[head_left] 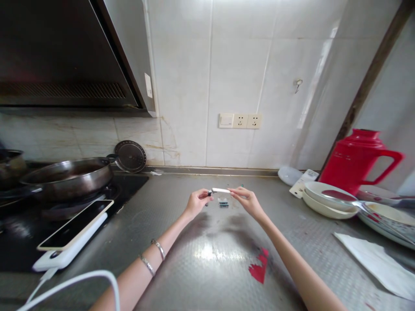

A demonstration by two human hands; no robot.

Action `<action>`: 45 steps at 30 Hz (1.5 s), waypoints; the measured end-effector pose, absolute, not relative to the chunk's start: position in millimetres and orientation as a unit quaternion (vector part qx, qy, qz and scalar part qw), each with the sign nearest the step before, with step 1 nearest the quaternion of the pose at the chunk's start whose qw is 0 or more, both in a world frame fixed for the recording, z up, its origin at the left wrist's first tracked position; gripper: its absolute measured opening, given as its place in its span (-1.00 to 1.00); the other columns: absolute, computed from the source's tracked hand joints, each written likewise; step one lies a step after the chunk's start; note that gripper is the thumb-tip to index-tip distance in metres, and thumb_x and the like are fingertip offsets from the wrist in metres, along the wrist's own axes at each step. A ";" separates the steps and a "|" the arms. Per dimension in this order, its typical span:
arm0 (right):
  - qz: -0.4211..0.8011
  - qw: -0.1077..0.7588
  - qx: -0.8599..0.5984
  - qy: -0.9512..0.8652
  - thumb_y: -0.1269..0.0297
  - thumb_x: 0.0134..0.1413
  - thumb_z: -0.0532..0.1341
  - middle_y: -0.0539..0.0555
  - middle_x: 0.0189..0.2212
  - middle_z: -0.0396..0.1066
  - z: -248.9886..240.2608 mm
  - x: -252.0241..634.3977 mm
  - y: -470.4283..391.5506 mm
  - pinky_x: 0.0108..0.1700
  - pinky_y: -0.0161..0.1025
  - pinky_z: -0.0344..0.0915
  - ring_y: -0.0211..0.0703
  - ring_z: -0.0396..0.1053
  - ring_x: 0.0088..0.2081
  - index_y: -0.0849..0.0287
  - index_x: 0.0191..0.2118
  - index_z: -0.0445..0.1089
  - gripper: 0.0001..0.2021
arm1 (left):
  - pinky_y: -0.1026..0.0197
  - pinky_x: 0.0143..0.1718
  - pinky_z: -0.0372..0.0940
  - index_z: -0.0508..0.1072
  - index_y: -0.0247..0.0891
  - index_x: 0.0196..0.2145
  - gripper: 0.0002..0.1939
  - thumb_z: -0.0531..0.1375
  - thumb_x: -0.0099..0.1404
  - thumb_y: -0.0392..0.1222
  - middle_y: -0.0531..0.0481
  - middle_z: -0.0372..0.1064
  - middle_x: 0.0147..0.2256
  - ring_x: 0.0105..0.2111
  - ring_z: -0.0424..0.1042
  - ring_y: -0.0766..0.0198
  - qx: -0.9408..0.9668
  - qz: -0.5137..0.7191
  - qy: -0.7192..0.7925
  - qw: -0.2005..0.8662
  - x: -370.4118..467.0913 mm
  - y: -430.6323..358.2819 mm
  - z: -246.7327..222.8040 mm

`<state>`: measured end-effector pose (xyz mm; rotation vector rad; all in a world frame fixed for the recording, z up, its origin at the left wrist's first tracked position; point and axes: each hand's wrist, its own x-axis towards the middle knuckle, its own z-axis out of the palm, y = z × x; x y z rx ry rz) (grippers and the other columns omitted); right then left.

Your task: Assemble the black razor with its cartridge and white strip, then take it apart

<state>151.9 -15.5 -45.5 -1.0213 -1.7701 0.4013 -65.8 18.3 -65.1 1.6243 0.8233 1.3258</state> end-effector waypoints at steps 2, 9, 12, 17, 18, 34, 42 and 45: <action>0.174 0.499 -0.414 -0.741 0.05 0.05 0.13 0.10 -0.37 0.42 -45.7 151.8 -14.9 -0.25 -0.26 0.24 -0.17 0.33 -0.33 0.11 -0.16 0.48 -0.66 | 0.31 -0.42 0.27 0.44 -0.32 -0.46 -0.81 0.31 -0.06 -0.18 0.02 0.44 -0.51 -0.47 0.41 0.31 0.651 0.533 0.328 0.429 -65.6 18.2 -64.7; 0.167 0.512 -0.423 -0.729 0.06 0.05 0.14 0.10 -0.38 0.43 -47.0 152.6 -14.3 -0.24 -0.26 0.23 -0.17 0.34 -0.34 0.12 -0.17 0.49 -0.67 | 0.32 -0.40 0.26 0.45 -0.32 -0.48 -0.83 0.31 -0.05 -0.20 0.02 0.44 -0.50 -0.46 0.40 0.32 0.651 0.533 0.325 0.431 -65.3 18.7 -66.3; 0.174 0.506 -0.405 -0.742 0.07 0.05 0.14 0.10 -0.36 0.43 -45.1 148.4 -15.6 -0.25 -0.27 0.24 -0.17 0.34 -0.32 0.11 -0.16 0.48 -0.68 | 0.33 -0.44 0.24 0.45 -0.32 -0.46 -0.82 0.30 -0.05 -0.19 0.04 0.42 -0.52 -0.49 0.38 0.34 0.655 0.529 0.325 0.431 -64.8 18.3 -66.2; 0.167 0.514 -0.423 -0.728 0.06 0.04 0.14 0.09 -0.39 0.43 -45.9 151.1 -14.6 -0.25 -0.27 0.23 -0.18 0.34 -0.35 0.13 -0.17 0.49 -0.66 | 0.31 -0.39 0.26 0.45 -0.33 -0.46 -0.80 0.31 -0.06 -0.18 0.01 0.43 -0.49 -0.46 0.40 0.32 0.655 0.532 0.321 0.430 -63.9 18.5 -67.3; 0.166 0.515 -0.426 -0.725 0.05 0.04 0.14 0.09 -0.39 0.43 -45.9 151.6 -14.6 -0.24 -0.26 0.23 -0.17 0.34 -0.34 0.13 -0.18 0.49 -0.66 | 0.31 -0.38 0.27 0.45 -0.33 -0.46 -0.80 0.31 -0.05 -0.17 0.01 0.44 -0.48 -0.45 0.40 0.31 0.655 0.531 0.322 0.430 -63.7 18.9 -68.0; 0.237 0.505 -0.487 -0.672 0.04 0.02 0.11 0.01 -0.54 0.33 -60.9 144.5 -6.1 -0.52 -0.34 0.21 -0.31 0.20 -0.58 0.19 -0.02 0.38 -0.55 | 0.40 -0.75 0.06 0.20 -0.25 -0.33 -0.70 0.13 0.13 0.02 0.12 0.35 -0.64 -0.79 0.20 0.43 0.620 0.552 0.352 0.431 -65.0 8.6 -59.2; 0.506 0.515 -0.406 -0.560 0.01 -0.03 0.13 -0.15 -0.62 0.08 -50.3 86.4 -37.7 -0.75 -0.50 -0.13 -0.48 -0.12 -0.72 0.06 0.12 0.14 -0.43 | 0.39 -0.63 0.02 0.26 -0.25 -0.45 -0.76 0.10 0.14 -0.01 0.19 0.14 -0.66 -0.68 0.14 0.45 0.599 0.605 0.447 0.275 -71.4 19.7 -68.5; 0.550 0.515 -0.409 -0.514 0.02 -0.04 0.15 -0.14 -0.61 0.14 -48.5 79.5 -43.4 -0.74 -0.51 -0.21 -0.51 -0.16 -0.73 0.06 0.12 0.12 -0.42 | 0.36 -0.61 0.00 0.30 -0.26 -0.50 -0.68 -0.02 0.22 0.02 0.16 0.10 -0.67 -0.66 0.12 0.41 0.599 0.600 0.445 0.289 -72.5 19.9 -69.2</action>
